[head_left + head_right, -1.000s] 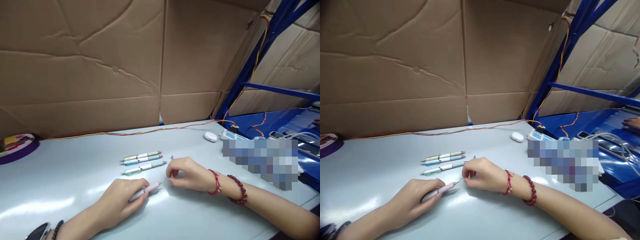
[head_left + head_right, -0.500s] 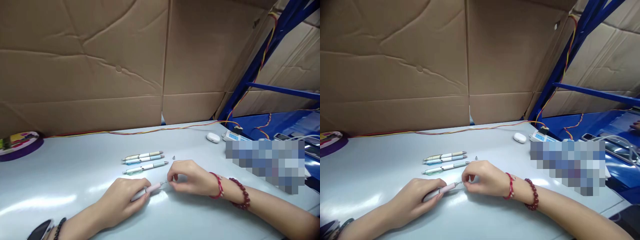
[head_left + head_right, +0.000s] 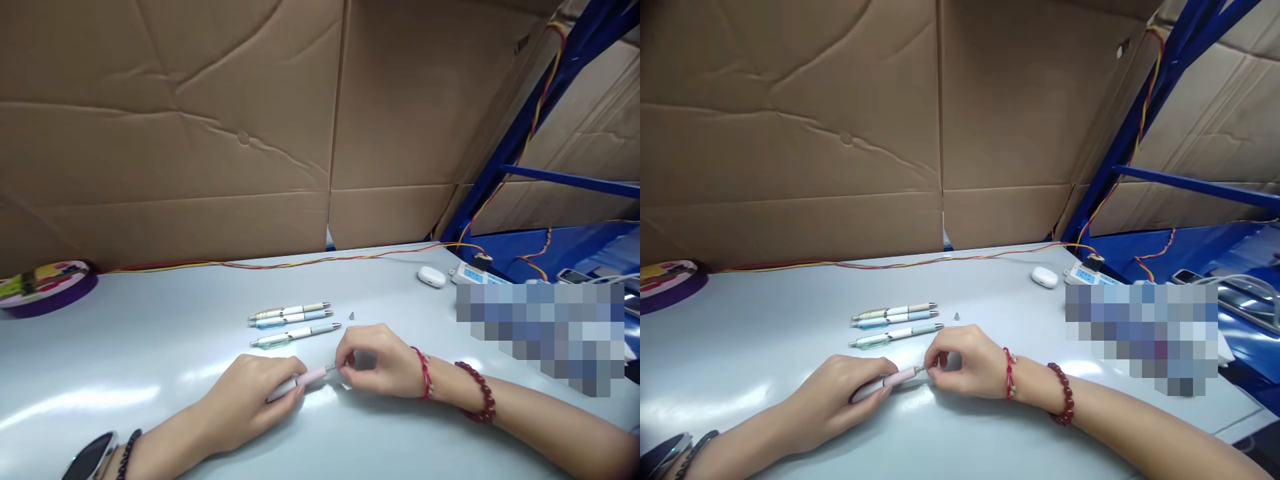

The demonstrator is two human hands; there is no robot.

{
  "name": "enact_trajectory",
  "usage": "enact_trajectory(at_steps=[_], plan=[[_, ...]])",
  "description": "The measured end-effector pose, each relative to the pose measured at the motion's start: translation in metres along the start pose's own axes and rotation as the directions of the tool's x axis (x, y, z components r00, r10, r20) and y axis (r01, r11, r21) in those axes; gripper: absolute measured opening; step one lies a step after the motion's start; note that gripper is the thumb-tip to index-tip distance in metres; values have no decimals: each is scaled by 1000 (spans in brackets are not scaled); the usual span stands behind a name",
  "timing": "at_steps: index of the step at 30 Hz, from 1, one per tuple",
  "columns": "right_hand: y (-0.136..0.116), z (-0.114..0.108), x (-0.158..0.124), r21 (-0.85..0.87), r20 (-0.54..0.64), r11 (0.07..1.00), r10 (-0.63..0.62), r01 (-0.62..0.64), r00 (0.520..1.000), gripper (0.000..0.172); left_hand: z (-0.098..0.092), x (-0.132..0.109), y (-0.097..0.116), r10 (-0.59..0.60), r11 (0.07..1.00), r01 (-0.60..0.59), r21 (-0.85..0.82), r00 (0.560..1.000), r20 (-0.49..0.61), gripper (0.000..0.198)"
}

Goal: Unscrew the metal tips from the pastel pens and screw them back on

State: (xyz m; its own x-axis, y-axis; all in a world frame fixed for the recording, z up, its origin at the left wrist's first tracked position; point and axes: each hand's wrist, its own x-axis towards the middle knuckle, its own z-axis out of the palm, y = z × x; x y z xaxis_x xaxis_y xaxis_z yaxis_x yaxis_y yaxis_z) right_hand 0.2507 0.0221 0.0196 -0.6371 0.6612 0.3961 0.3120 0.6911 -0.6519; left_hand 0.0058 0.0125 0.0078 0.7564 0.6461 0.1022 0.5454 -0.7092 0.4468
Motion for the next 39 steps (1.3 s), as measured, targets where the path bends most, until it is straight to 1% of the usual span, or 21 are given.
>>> enact_trajectory(at_steps=[3,6,8,10,11,13,15,17,19,21,24,26,29,33,36,37,39], plan=[[1,8,-2,100,0,991,91,-91,996,8,0,0,0,5,1000,-5,1,1000,-5,18],[3,15,-4,247,-8,949,206,-197,979,6,1,0,-1,34,999,-33,34,999,-20,16],[5,17,-5,331,11,908,268,-257,963,13,3,0,-2,96,989,-89,116,994,-58,17],[8,19,-6,353,50,893,279,-278,959,22,5,-1,-2,201,949,-167,267,974,-107,20],[10,20,-7,317,69,913,249,-258,966,24,6,-1,-2,254,919,-199,341,959,-126,22],[14,22,-8,178,87,971,143,-156,986,28,7,0,-1,331,861,-230,453,931,-156,26],[17,24,-8,33,92,998,52,-55,994,30,7,0,1,347,839,-218,499,920,-181,27],[20,24,-8,-66,73,998,6,-1,997,34,7,0,3,348,812,-185,553,915,-205,26],[22,21,-6,-156,35,987,-23,29,999,36,7,1,5,332,789,-138,598,916,-226,26],[24,16,-4,-259,-19,965,-51,44,999,34,7,1,4,312,771,-98,629,919,-239,28],[32,8,0,-388,-101,922,-60,16,993,25,8,1,1,286,765,-73,640,929,-236,29],[39,5,2,-448,-133,894,-59,-7,989,21,7,1,-3,275,763,-63,643,932,-235,29],[48,5,5,-481,-147,877,-70,-9,987,16,5,2,-9,257,768,-46,639,935,-243,32],[48,5,5,-429,-188,903,-99,9,977,16,2,2,-15,258,778,-26,628,924,-281,29],[39,5,4,-336,-295,942,-98,-7,951,19,3,0,-15,319,767,-22,641,881,-350,20],[35,5,3,-301,-341,953,-92,-16,936,21,3,-1,-14,352,756,-25,654,858,-374,20],[24,7,1,-234,-425,972,-74,-30,902,24,3,-4,-10,423,724,-28,690,807,-411,25]])
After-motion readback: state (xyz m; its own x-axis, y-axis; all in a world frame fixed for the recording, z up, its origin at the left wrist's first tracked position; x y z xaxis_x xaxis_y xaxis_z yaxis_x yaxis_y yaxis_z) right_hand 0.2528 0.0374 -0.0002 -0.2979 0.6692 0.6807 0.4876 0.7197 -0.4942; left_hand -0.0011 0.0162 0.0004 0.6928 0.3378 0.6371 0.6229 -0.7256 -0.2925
